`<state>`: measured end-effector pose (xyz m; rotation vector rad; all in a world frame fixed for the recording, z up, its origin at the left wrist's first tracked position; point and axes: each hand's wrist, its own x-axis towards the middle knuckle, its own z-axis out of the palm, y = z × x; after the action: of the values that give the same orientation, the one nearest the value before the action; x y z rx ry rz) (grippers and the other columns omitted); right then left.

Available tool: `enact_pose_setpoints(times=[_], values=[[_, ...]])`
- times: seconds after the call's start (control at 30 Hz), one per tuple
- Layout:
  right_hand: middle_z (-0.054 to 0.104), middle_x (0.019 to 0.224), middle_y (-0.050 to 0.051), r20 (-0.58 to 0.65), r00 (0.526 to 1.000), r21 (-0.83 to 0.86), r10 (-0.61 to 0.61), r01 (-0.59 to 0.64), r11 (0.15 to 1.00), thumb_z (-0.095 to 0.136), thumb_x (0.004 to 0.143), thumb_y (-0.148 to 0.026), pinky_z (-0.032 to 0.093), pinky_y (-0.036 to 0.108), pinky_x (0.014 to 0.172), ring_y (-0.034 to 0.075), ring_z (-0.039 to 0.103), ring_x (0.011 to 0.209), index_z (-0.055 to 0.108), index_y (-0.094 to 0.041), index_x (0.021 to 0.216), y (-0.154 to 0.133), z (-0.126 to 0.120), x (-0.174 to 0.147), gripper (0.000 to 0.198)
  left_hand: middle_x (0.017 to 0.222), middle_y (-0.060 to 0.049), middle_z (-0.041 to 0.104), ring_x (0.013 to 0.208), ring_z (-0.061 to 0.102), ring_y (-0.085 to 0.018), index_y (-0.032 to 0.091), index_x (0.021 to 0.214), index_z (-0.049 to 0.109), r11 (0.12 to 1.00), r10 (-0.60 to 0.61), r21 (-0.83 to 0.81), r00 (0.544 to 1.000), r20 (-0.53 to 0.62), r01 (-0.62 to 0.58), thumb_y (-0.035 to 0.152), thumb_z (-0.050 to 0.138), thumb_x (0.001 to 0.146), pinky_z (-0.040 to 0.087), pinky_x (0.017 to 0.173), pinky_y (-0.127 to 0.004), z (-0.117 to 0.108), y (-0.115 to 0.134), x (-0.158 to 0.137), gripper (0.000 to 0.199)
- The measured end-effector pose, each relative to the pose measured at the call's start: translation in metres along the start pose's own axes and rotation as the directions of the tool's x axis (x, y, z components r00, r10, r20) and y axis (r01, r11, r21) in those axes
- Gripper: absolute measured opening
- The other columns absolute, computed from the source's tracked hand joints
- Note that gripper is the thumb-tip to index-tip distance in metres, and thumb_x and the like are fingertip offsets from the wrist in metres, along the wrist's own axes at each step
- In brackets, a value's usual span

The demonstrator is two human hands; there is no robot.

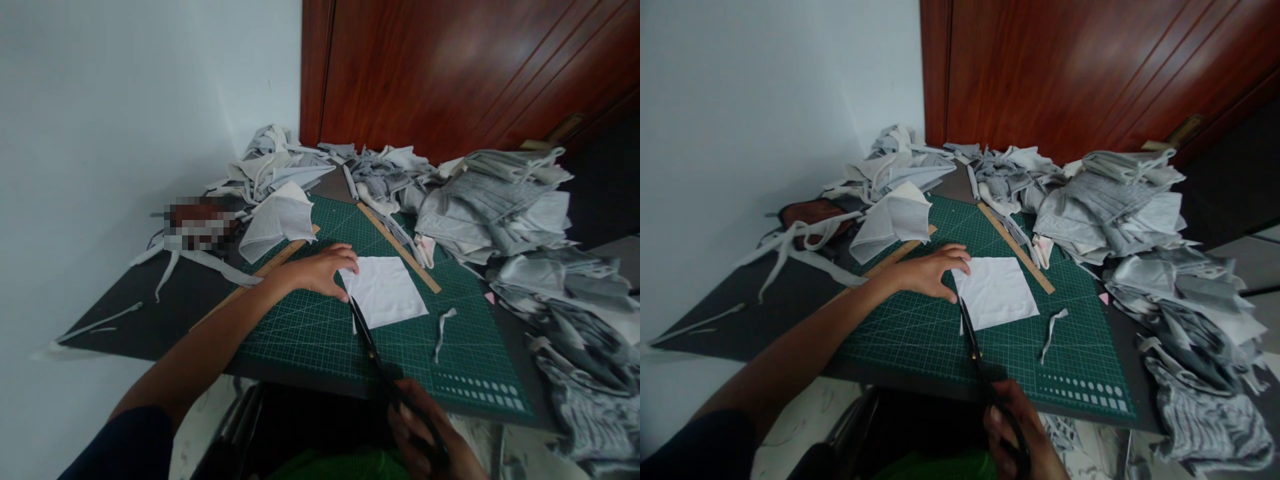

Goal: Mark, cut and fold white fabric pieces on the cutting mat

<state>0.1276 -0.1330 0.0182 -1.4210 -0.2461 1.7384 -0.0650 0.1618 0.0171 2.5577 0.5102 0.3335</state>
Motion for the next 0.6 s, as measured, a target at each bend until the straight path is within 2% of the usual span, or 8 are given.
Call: enact_pose_setpoints(times=[0.1, 0.13, 0.2, 0.37, 0.6], values=[[0.054, 0.064, -0.01, 0.031, 0.999, 0.006, -0.011, 0.011, 1.0, 0.09, 0.065, -0.055, 0.018, 0.013, 0.04, 0.0, 0.037, 0.039, 0.06, -0.024, 0.1, 0.0, 0.001, 0.003, 0.056, 0.108, -0.005, 0.067, 0.112, 0.059, -0.023, 0.022, 0.091, 0.071, 0.996, 0.083, -0.034, 0.996, -0.016, -0.084, 0.038, 0.086, 0.073, 0.045, 0.097, -0.035, 0.001, 0.016, 0.001, 0.028], [0.054, 0.063, -0.01, 0.046, 0.999, 0.011, -0.018, 0.017, 1.0, 0.09, 0.066, -0.055, 0.018, 0.013, 0.039, 0.0, 0.037, 0.039, 0.06, -0.024, 0.1, 0.001, 0.002, 0.004, 0.055, 0.097, -0.003, 0.067, 0.1, 0.061, -0.021, 0.022, 0.084, 0.07, 0.996, 0.085, -0.031, 0.996, 0.002, -0.084, 0.038, 0.086, 0.074, 0.046, 0.089, -0.033, 0.002, 0.021, 0.002, 0.025], [0.055, 0.064, -0.01, 0.076, 0.997, 0.026, -0.025, 0.023, 0.999, 0.089, 0.067, -0.055, 0.019, 0.014, 0.039, 0.0, 0.037, 0.038, 0.06, -0.024, 0.1, 0.001, 0.002, 0.005, 0.054, 0.086, -0.001, 0.065, 0.09, 0.06, -0.02, 0.021, 0.078, 0.066, 0.997, 0.072, 0.0, 0.997, 0.028, -0.072, 0.038, 0.086, 0.073, 0.045, 0.08, -0.032, 0.004, 0.028, 0.003, 0.027], [0.057, 0.063, -0.008, 0.083, 0.996, 0.024, -0.041, 0.039, 0.999, 0.091, 0.064, -0.056, 0.023, 0.014, 0.04, 0.0, 0.039, 0.039, 0.061, -0.023, 0.101, 0.006, -0.004, 0.002, 0.058, 0.092, -0.003, 0.066, 0.095, 0.059, -0.021, 0.019, 0.089, 0.064, 1.0, 0.026, -0.005, 0.999, 0.027, -0.026, 0.031, 0.089, 0.071, 0.044, 0.08, -0.03, 0.008, 0.028, 0.004, 0.033], [0.057, 0.063, -0.009, 0.052, 0.999, -0.002, -0.011, 0.011, 1.0, 0.091, 0.061, -0.061, 0.02, 0.013, 0.041, 0.0, 0.04, 0.04, 0.06, -0.023, 0.099, 0.004, -0.005, -0.003, 0.062, 0.084, -0.002, 0.064, 0.097, 0.057, -0.02, 0.018, 0.081, 0.068, 0.994, 0.076, -0.076, 0.996, 0.038, -0.072, 0.018, 0.084, 0.077, 0.043, 0.088, -0.031, 0.011, 0.018, 0.005, 0.016]])
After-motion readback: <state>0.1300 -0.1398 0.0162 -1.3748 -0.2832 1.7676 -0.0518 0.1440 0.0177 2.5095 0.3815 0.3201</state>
